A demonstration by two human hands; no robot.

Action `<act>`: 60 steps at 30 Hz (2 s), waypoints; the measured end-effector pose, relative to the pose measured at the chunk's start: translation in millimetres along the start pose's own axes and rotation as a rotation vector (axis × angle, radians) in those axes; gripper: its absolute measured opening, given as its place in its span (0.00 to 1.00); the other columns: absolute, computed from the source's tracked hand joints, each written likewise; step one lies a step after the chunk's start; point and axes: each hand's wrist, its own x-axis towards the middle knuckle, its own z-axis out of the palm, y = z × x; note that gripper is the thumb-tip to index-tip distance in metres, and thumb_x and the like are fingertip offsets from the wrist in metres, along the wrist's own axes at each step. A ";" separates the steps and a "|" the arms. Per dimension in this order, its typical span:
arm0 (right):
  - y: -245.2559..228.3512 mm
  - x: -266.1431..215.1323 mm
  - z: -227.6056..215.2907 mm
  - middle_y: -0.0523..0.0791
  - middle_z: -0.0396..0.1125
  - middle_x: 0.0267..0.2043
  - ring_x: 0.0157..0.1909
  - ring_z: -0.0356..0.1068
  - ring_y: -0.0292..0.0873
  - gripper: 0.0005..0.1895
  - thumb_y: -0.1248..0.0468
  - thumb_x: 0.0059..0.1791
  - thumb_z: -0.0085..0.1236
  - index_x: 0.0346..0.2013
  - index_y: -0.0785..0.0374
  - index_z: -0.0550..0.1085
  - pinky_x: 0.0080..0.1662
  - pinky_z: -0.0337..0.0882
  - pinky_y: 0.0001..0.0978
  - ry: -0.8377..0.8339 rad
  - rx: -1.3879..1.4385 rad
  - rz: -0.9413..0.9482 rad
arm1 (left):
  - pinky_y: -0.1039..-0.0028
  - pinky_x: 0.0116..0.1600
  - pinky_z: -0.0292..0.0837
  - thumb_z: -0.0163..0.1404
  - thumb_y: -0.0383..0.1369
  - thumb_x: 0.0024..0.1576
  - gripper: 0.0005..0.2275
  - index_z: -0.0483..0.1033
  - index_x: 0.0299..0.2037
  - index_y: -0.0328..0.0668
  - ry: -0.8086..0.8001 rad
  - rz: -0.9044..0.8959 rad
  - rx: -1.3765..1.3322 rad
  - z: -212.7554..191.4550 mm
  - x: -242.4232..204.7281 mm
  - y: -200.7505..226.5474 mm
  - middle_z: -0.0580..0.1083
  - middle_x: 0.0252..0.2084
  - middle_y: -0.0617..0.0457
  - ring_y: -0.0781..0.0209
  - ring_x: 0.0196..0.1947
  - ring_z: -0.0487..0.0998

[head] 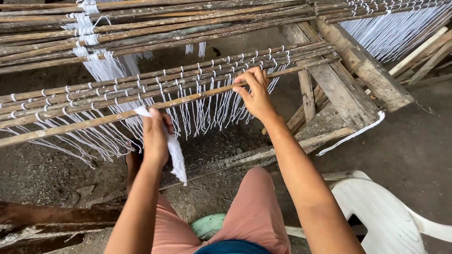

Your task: Weaving cotton candle wicks onto a wooden frame by looping them around horizontal sticks.

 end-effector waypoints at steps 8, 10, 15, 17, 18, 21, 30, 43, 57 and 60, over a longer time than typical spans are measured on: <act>-118.0 -26.9 18.8 0.44 0.66 0.39 0.46 0.67 0.47 0.03 0.65 0.53 0.61 0.41 0.60 0.76 0.51 0.65 0.38 0.019 0.276 -0.031 | 0.74 0.40 0.73 0.53 0.32 0.63 0.13 0.64 0.52 0.38 0.271 0.186 -0.247 -12.6 -15.2 -55.9 0.71 0.37 0.48 0.60 0.34 0.77; -134.6 -40.1 55.5 0.45 0.70 0.35 0.41 0.71 0.46 0.03 0.68 0.52 0.61 0.40 0.61 0.79 0.46 0.71 0.36 -0.107 0.459 0.074 | 0.73 0.43 0.75 0.55 0.29 0.62 0.14 0.66 0.53 0.36 0.299 0.198 -0.258 -16.0 -19.0 -55.9 0.71 0.39 0.48 0.58 0.36 0.79; -152.1 -43.0 127.6 0.48 0.68 0.41 0.41 0.68 0.37 0.12 0.70 0.57 0.48 0.52 0.67 0.76 0.38 0.77 0.29 -0.211 0.838 0.395 | 0.77 0.36 0.73 0.47 0.33 0.67 0.08 0.73 0.45 0.34 0.215 0.173 -0.199 -19.8 -20.4 -43.5 0.75 0.29 0.48 0.62 0.27 0.79; -160.6 -32.5 140.1 0.47 0.68 0.40 0.38 0.67 0.35 0.11 0.68 0.56 0.51 0.52 0.66 0.77 0.37 0.76 0.26 -0.176 0.862 0.443 | 0.77 0.34 0.72 0.46 0.32 0.67 0.08 0.72 0.46 0.34 0.210 0.177 -0.190 -23.0 -20.1 -42.6 0.74 0.28 0.48 0.62 0.24 0.78; -164.6 -26.6 146.2 0.45 0.69 0.38 0.36 0.66 0.33 0.11 0.66 0.55 0.54 0.51 0.66 0.78 0.35 0.74 0.24 -0.134 0.878 0.491 | 0.77 0.31 0.70 0.44 0.32 0.68 0.08 0.71 0.46 0.35 0.195 0.181 -0.188 -24.3 -18.9 -41.9 0.74 0.27 0.48 0.62 0.22 0.77; -186.2 -18.8 151.8 0.47 0.68 0.31 0.31 0.66 0.35 0.09 0.68 0.52 0.60 0.46 0.69 0.77 0.29 0.73 0.27 -0.142 0.969 0.555 | 0.78 0.32 0.70 0.45 0.33 0.68 0.08 0.70 0.46 0.36 0.179 0.173 -0.203 -29.0 -15.5 -50.6 0.74 0.28 0.49 0.63 0.24 0.77; -172.0 -22.2 156.1 0.38 0.70 0.35 0.35 0.65 0.28 0.04 0.63 0.53 0.60 0.41 0.59 0.78 0.34 0.67 0.14 -0.033 0.995 0.743 | 0.75 0.41 0.75 0.50 0.32 0.66 0.06 0.72 0.43 0.37 0.265 0.219 -0.195 -28.1 -9.7 -24.2 0.77 0.33 0.48 0.65 0.31 0.78; -167.7 -19.9 142.0 0.46 0.75 0.43 0.47 0.76 0.39 0.05 0.63 0.55 0.55 0.45 0.58 0.72 0.54 0.73 0.28 -0.060 1.370 0.861 | 0.80 0.30 0.66 0.48 0.31 0.65 0.04 0.68 0.40 0.40 0.378 0.192 -0.308 -28.0 -4.4 -29.0 0.71 0.27 0.51 0.67 0.24 0.71; -174.6 -22.1 143.4 0.41 0.62 0.36 0.28 0.62 0.29 0.15 0.66 0.52 0.61 0.53 0.66 0.73 0.27 0.68 0.19 -0.236 1.160 0.742 | 0.82 0.31 0.71 0.49 0.29 0.65 0.03 0.69 0.43 0.40 0.295 0.121 -0.215 -26.4 -15.7 -48.8 0.71 0.30 0.53 0.68 0.27 0.74; -179.4 -18.3 152.2 0.41 0.62 0.34 0.24 0.60 0.28 0.15 0.67 0.51 0.63 0.51 0.67 0.75 0.21 0.63 0.13 -0.264 1.099 0.744 | 0.81 0.31 0.70 0.50 0.30 0.65 0.05 0.69 0.45 0.38 0.271 0.131 -0.242 -25.3 -18.6 -46.5 0.73 0.30 0.52 0.66 0.26 0.76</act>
